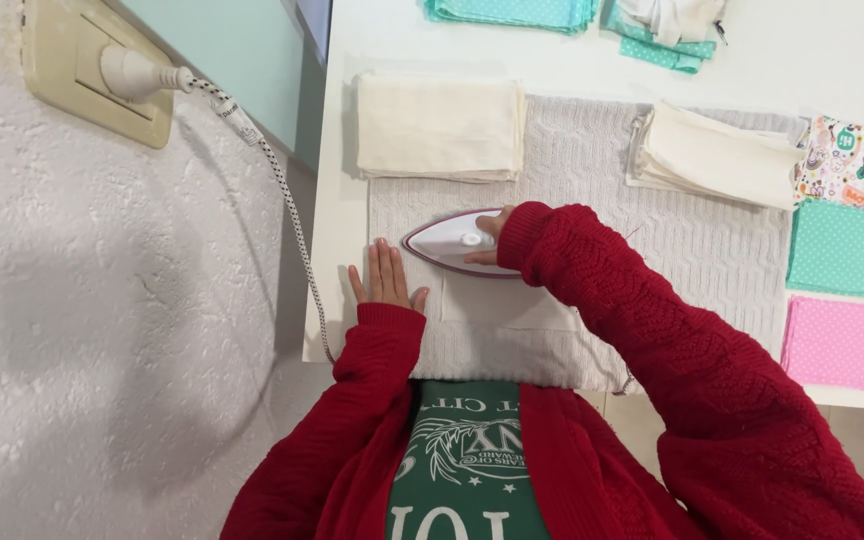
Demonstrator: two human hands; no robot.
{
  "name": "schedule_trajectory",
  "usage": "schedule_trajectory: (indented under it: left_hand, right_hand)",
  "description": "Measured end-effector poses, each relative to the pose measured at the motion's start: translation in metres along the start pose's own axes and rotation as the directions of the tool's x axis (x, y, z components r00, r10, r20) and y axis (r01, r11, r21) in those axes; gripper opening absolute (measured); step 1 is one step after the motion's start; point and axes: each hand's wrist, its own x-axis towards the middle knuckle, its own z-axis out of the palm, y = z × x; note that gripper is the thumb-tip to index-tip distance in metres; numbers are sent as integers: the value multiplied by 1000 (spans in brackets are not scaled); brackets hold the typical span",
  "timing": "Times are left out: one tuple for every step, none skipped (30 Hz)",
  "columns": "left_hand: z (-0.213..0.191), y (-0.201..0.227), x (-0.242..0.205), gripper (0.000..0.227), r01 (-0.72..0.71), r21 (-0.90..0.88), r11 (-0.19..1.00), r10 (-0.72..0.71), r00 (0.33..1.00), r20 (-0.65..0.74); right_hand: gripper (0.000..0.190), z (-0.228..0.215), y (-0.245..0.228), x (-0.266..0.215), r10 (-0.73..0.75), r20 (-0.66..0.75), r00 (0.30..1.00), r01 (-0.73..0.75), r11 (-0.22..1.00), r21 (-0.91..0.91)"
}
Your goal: Ironing small white fabric pieces on a workstation table.
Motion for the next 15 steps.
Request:
schedule_trajectory:
  left_hand:
    - [2, 0, 0, 84, -1, 8, 1000, 1, 1000, -3]
    - [3, 0, 1, 85, -1, 16, 1000, 1, 1000, -6]
    - [7, 0, 1, 85, -3, 17, 1000, 3, 1000, -6]
    - [10, 1, 1, 84, -7, -23, 1000, 7, 1000, -16]
    - [14, 1, 1, 84, -12, -63, 998, 11, 1000, -27]
    - [14, 1, 1, 84, -14, -62, 998, 12, 1000, -27]
    - [14, 1, 1, 85, -12, -58, 998, 10, 999, -32]
    - [14, 1, 1, 86, -10, -53, 999, 8, 999, -38]
    - [14, 1, 1, 86, -10, -53, 999, 8, 999, -38]
    - [15, 1, 1, 86, -8, -48, 999, 6, 999, -39]
    - [15, 1, 2, 87, -7, -43, 999, 5, 999, -40]
    - [16, 1, 2, 87, -8, -43, 999, 6, 999, -40]
    - [17, 1, 2, 87, -8, -52, 999, 6, 999, -42]
    - [17, 1, 2, 87, -9, -61, 998, 6, 999, -44]
    - [16, 1, 2, 87, -10, -60, 998, 8, 999, -44]
  right_hand:
    - [62, -1, -1, 2, 15, 20, 1000, -15, 1000, -1]
    - [61, -1, -1, 4, 30, 41, 999, -30, 1000, -2]
    - [61, 0, -1, 3, 31, 40, 999, -31, 1000, 0]
    - [61, 0, -1, 2, 19, 28, 999, -19, 1000, -3]
    - [60, 1, -1, 1, 8, 15, 1000, -8, 1000, -6]
    - [60, 4, 0, 4, 9, 14, 1000, -9, 1000, -4]
    - [60, 7, 2, 6, 4, 0, 1000, -4, 1000, 3]
    - [61, 9, 3, 8, 0, -14, 1000, 1, 1000, 10]
    - [61, 8, 2, 6, -1, -14, 1000, 1, 1000, 10]
    - [59, 6, 2, 4, -5, -25, 1000, 6, 1000, 23]
    - [57, 4, 1, 2, -8, -35, 999, 10, 999, 37]
    - [57, 8, 3, 5, -8, -35, 999, 9, 999, 38]
    - [60, 11, 4, 8, 7, -4, 1000, -7, 1000, 25]
    - [64, 14, 5, 11, 22, 26, 999, -22, 1000, 11]
    - [64, 14, 6, 12, 23, 26, 999, -23, 1000, 12]
